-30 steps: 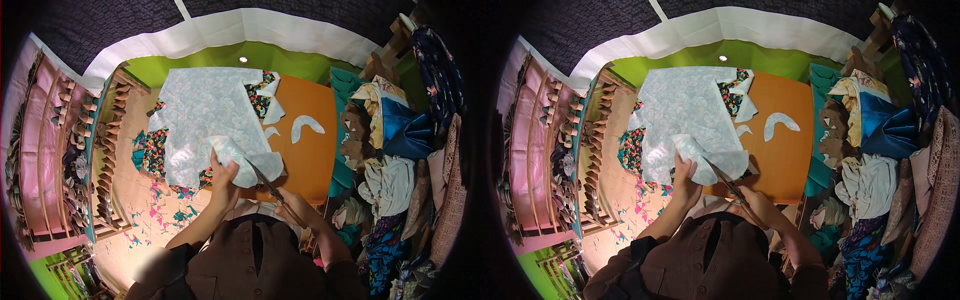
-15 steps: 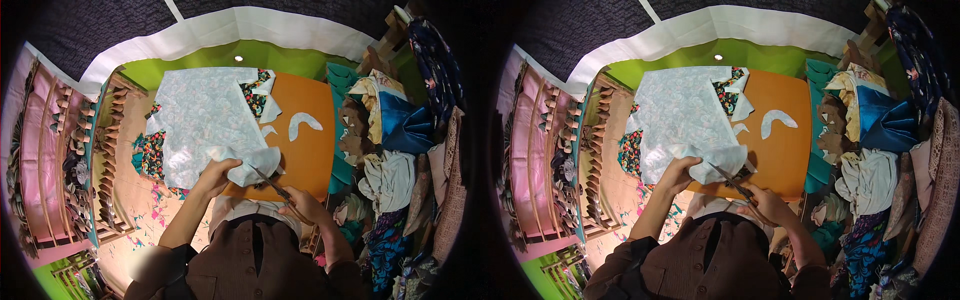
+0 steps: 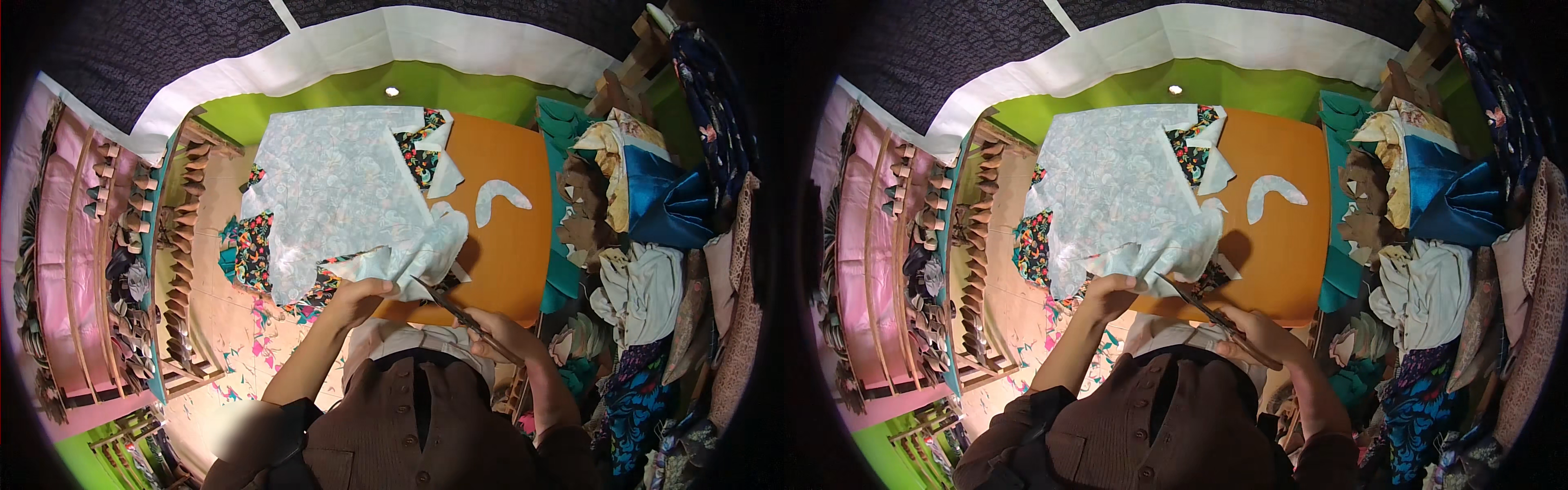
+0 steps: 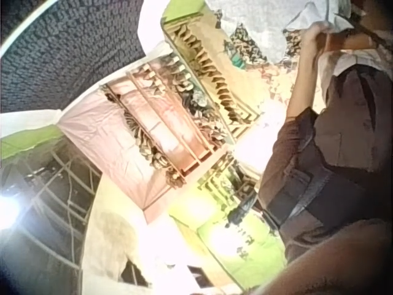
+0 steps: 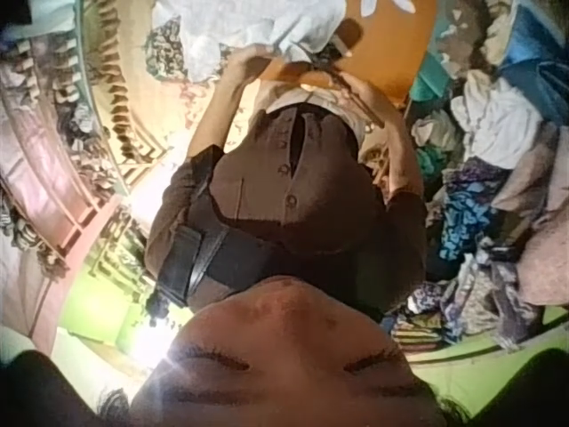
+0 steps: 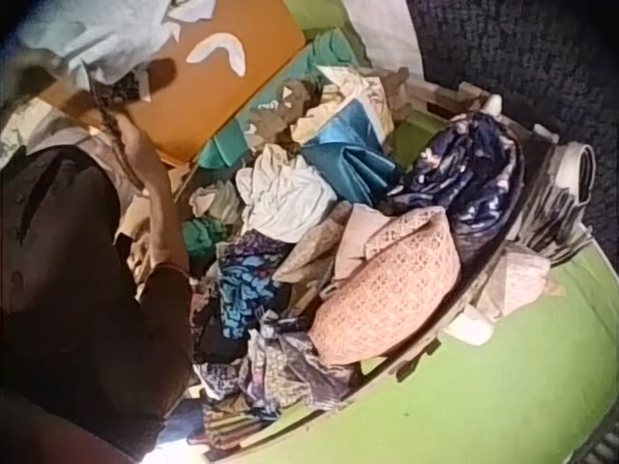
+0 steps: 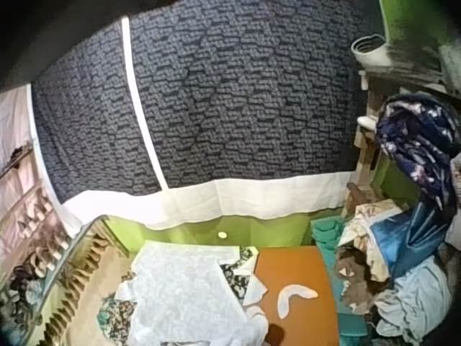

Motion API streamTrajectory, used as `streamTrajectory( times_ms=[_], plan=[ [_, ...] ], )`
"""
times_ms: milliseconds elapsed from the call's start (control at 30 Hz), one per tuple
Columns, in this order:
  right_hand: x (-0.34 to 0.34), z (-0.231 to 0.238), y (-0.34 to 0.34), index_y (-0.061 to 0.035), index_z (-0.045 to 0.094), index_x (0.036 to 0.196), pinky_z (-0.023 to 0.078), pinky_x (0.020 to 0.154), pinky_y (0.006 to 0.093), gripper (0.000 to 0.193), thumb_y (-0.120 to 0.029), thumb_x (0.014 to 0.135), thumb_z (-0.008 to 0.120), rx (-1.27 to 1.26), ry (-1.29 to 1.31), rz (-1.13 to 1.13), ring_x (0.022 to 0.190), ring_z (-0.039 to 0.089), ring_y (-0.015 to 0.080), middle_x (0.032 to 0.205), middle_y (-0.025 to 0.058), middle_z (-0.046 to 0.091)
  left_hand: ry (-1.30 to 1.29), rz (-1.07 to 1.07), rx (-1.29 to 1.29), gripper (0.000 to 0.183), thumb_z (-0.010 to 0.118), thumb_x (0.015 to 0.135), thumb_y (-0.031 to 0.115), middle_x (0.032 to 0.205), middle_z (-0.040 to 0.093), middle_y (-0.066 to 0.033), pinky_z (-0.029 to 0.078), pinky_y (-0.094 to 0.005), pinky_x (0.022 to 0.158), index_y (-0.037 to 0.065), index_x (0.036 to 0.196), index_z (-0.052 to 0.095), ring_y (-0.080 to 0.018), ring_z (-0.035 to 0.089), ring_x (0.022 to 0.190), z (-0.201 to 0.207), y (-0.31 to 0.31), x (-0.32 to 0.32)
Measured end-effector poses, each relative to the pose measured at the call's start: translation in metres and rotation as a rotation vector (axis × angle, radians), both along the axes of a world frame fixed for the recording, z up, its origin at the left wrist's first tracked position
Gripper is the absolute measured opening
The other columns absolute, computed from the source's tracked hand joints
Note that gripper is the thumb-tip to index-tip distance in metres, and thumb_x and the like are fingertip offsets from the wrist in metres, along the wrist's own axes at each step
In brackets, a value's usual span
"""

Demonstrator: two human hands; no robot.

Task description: Cutting pattern pieces out of fabric using scissors.

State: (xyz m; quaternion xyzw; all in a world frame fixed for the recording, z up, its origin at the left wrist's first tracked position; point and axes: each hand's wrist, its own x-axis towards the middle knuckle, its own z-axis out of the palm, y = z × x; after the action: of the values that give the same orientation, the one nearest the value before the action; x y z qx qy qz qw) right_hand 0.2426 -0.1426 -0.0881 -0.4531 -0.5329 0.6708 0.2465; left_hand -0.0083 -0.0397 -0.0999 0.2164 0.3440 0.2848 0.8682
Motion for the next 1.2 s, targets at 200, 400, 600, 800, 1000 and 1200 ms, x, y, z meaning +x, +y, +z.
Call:
streamTrajectory(
  times_ms=[200,400,600,800,1000,1200],
  plan=[
    [-0.002,0.001,0.006,-0.0050,0.045,0.106,0.028,0.049,0.0172,0.039,-0.028,0.076,0.053,0.048,0.023,0.050,0.054,0.031,0.0048,0.063,-0.0050,0.031,-0.295,0.017,-0.073,0.038,0.053,0.070,0.003,0.105,0.052,-0.0145,0.030,-0.0367,0.094,-0.004,0.106,0.047,-0.0253,0.047,0.104,0.005,-0.001,0.009],
    [-0.003,-0.005,0.009,-0.0004,0.037,0.111,0.020,0.044,0.0123,0.052,-0.040,0.079,0.046,-0.361,0.441,0.121,0.052,0.027,0.0004,0.068,-0.0036,0.030,-0.416,0.005,-0.087,0.043,0.053,0.073,0.012,0.109,0.051,-0.0156,0.030,-0.0395,0.094,-0.005,0.111,0.043,-0.0269,0.046,0.105,0.005,0.000,0.011],
    [0.000,-0.012,0.007,0.0036,0.034,0.112,0.021,0.044,0.0129,0.093,-0.070,0.059,0.055,-0.513,0.634,0.185,0.052,0.025,0.0000,0.069,-0.0041,0.029,-0.558,0.022,-0.239,0.048,0.050,0.072,0.020,0.115,0.048,-0.0183,0.027,-0.0446,0.095,-0.006,0.112,0.044,-0.0325,0.044,0.108,0.012,0.001,0.012],
    [-0.003,0.002,0.010,0.0047,0.033,0.113,0.021,0.044,0.0126,0.106,-0.079,0.050,0.048,-0.396,0.590,0.206,0.052,0.025,-0.0007,0.069,-0.0050,0.029,-0.675,-0.009,-0.272,0.041,0.048,0.073,0.019,0.113,0.049,-0.0181,0.029,-0.0440,0.094,-0.002,0.108,0.048,-0.0325,0.045,0.106,0.008,0.001,0.010],
    [-0.008,0.008,0.014,0.0049,0.033,0.113,0.020,0.044,0.0132,0.100,-0.077,0.058,0.044,-0.353,0.480,0.194,0.052,0.025,-0.0003,0.069,-0.0060,0.028,-0.409,0.015,-0.146,0.040,0.056,0.073,0.018,0.107,0.052,-0.0140,0.034,-0.0413,0.091,0.000,0.108,0.047,-0.0279,0.049,0.102,0.011,-0.010,0.012],
    [-0.011,0.007,0.010,0.0032,0.034,0.114,0.020,0.043,0.0149,0.090,-0.073,0.066,0.040,-0.203,0.414,0.129,0.051,0.024,0.0011,0.068,-0.0061,0.028,0.172,0.081,0.073,0.051,0.070,0.067,0.013,0.102,0.053,-0.0111,0.041,-0.0325,0.082,-0.003,0.107,0.046,-0.0199,0.051,0.095,0.040,-0.012,0.025]
  ],
)
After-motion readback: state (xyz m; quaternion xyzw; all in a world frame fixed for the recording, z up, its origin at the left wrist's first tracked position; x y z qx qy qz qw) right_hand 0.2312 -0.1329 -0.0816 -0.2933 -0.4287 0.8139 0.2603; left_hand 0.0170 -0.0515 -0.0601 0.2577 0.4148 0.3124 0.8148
